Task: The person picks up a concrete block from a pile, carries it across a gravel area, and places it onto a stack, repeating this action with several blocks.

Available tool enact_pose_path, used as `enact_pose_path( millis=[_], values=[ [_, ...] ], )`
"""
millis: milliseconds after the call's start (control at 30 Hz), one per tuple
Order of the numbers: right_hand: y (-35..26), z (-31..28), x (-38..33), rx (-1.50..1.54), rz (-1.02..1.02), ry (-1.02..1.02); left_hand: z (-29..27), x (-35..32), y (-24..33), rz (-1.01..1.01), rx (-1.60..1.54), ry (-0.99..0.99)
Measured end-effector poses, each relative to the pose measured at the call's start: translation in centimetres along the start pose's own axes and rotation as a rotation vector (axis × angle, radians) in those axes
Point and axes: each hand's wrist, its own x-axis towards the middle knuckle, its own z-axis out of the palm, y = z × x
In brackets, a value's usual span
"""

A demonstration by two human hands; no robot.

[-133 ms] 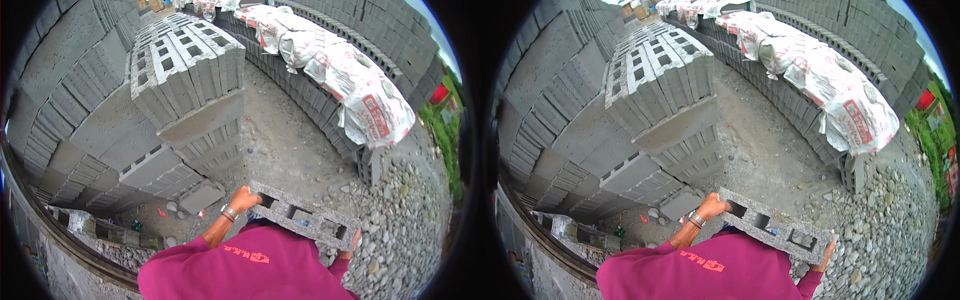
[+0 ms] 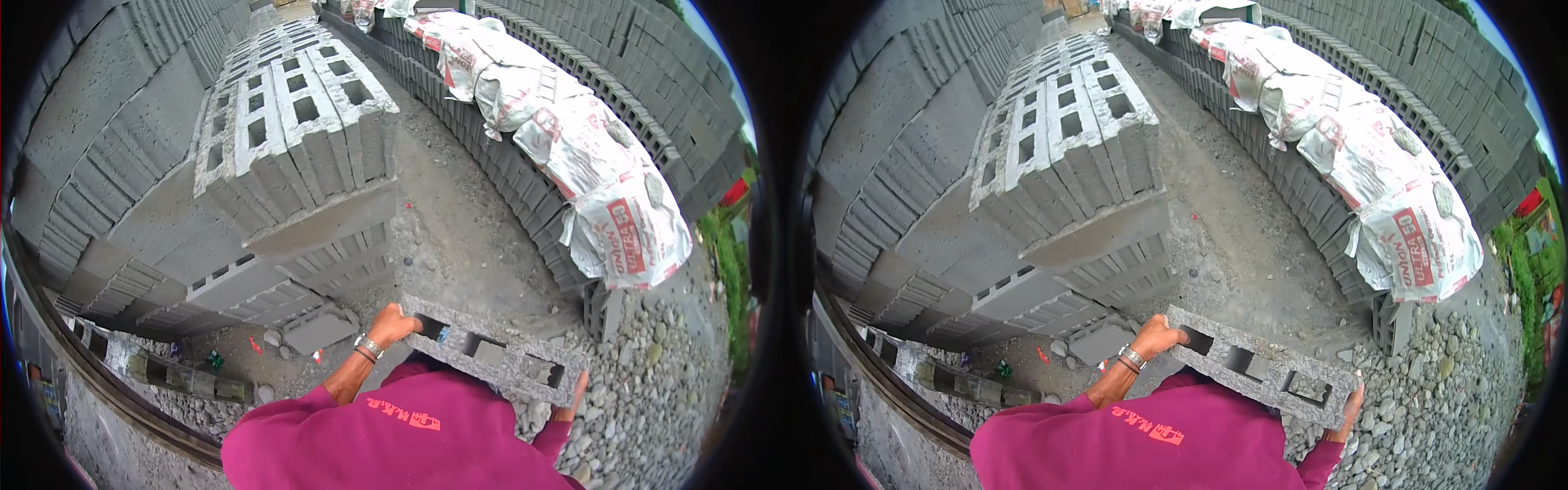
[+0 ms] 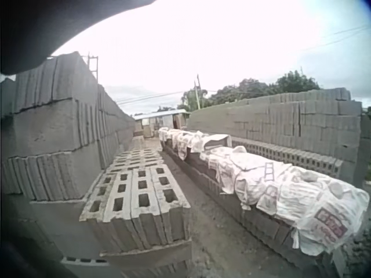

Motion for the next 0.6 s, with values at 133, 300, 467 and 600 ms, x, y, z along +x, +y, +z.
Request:
enact_pose_path(
  millis=[133, 300, 467, 600],
  values=[
    [-4.8, 9.7, 15.3, -0.042, 0.040, -0.034, 0.9, 10.9, 5.9, -0.065, -0.097, 0.099],
    [-7.1, 17.8, 33.0, -0.195, 0.046, -0.006, 0.9, 26.3, 12.0, -0.109, -0.276, 0.088],
    [-8.8, 28.5, 49.0, -0.267, 0.109, -0.165, -2.9, 36.6, 17.7, -0.252, -0.310, 0.124],
    [-8.3, 41.5, 60.4, -0.283, 0.210, -0.326, -7.1, 44.4, 19.4, -0.270, -0.469, 0.299]
  ],
)
